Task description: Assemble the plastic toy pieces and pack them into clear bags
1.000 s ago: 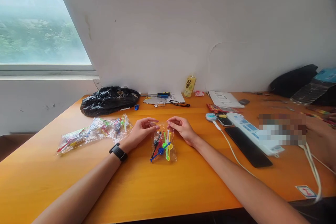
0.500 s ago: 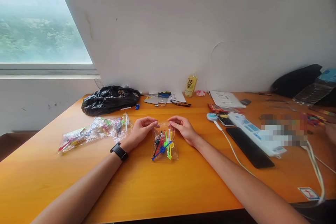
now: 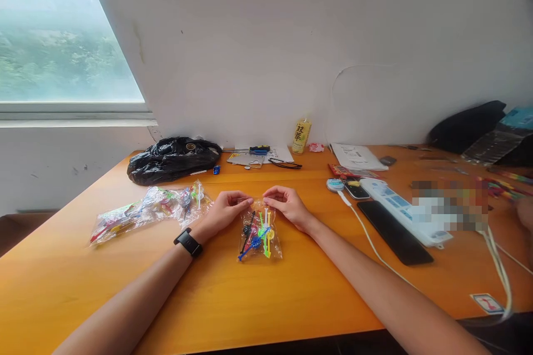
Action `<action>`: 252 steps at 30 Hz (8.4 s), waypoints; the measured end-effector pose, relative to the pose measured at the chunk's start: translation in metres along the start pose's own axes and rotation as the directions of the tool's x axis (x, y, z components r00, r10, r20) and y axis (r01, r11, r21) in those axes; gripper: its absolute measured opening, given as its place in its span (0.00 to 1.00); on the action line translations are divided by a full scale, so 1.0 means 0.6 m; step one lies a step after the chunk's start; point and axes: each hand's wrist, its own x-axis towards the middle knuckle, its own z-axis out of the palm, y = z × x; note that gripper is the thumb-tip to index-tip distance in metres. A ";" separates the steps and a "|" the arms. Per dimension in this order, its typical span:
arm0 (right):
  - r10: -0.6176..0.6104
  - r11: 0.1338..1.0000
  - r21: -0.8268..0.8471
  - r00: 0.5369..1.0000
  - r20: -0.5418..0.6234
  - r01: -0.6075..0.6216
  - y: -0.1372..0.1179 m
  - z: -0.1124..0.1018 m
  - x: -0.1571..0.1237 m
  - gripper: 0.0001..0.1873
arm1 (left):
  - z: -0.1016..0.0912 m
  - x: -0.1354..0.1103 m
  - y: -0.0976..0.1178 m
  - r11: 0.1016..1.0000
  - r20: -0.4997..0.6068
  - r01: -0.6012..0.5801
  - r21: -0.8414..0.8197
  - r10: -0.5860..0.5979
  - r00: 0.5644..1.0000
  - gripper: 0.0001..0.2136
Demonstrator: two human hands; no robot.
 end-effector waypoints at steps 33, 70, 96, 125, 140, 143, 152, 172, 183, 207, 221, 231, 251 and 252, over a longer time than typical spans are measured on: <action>-0.080 0.985 -0.147 0.994 0.074 0.090 0.016 0.000 0.004 0.17 | 0.008 -0.003 -0.004 0.997 -0.054 -0.064 0.044 0.066 0.996 0.23; -0.015 1.000 -0.022 0.999 0.040 0.016 -0.001 -0.007 0.004 0.20 | 0.002 -0.002 -0.006 0.997 -0.067 -0.020 -0.071 0.015 0.998 0.18; -0.029 0.997 -0.068 0.996 0.080 0.034 0.014 -0.009 0.005 0.18 | 0.008 -0.013 0.019 0.996 -0.008 -0.027 0.079 0.027 1.000 0.17; 0.041 0.997 -0.067 0.999 0.020 -0.039 -0.001 -0.041 0.021 0.22 | -0.015 0.005 0.008 0.999 -0.020 0.035 0.033 -0.035 0.999 0.18; 0.093 0.995 -0.021 0.995 -0.041 -0.094 0.002 -0.054 0.025 0.21 | -0.034 0.015 -0.019 0.915 -0.620 -0.127 0.383 0.356 0.699 0.10; 0.106 0.994 -0.029 0.994 -0.026 -0.107 0.001 -0.053 0.025 0.21 | -0.030 0.008 -0.009 0.726 -0.457 -0.228 0.649 0.612 0.646 0.07; 0.079 0.996 -0.050 0.997 0.000 -0.079 0.000 -0.050 0.026 0.20 | 0.017 -0.027 0.027 0.537 0.127 -0.457 0.709 0.540 0.832 0.06; 0.064 0.981 -0.188 0.997 0.049 -0.054 0.006 -0.047 0.021 0.22 | 0.010 -0.014 -0.012 0.440 -0.134 -0.077 0.894 0.429 0.894 0.18; -0.153 0.763 -0.599 0.968 0.199 0.244 0.006 -0.026 0.003 0.13 | 0.024 -0.026 0.021 0.696 0.092 -0.338 0.633 0.366 0.926 0.26; -0.405 0.773 -0.587 0.900 -0.161 0.242 0.002 -0.030 0.007 0.22 | 0.017 -0.021 0.020 0.741 -0.012 -0.332 0.584 0.416 0.909 0.20; -0.419 0.743 -0.618 0.898 -0.133 0.255 0.000 -0.026 0.008 0.19 | 0.021 -0.016 0.005 0.729 -0.026 -0.299 0.615 0.398 0.917 0.11; -0.345 0.749 -0.600 0.939 0.007 0.280 0.018 -0.031 0.013 0.28 | 0.021 -0.021 0.020 0.749 0.004 -0.282 0.599 0.350 0.937 0.22; -0.322 0.734 -0.623 0.946 0.030 0.270 0.019 -0.032 0.013 0.25 | 0.018 -0.021 0.004 0.831 -0.168 -0.091 0.549 0.217 0.961 0.16; -0.312 0.725 -0.640 0.950 0.024 0.255 0.018 -0.032 0.012 0.24 | 0.017 -0.020 0.003 0.835 -0.180 -0.088 0.542 0.218 0.959 0.16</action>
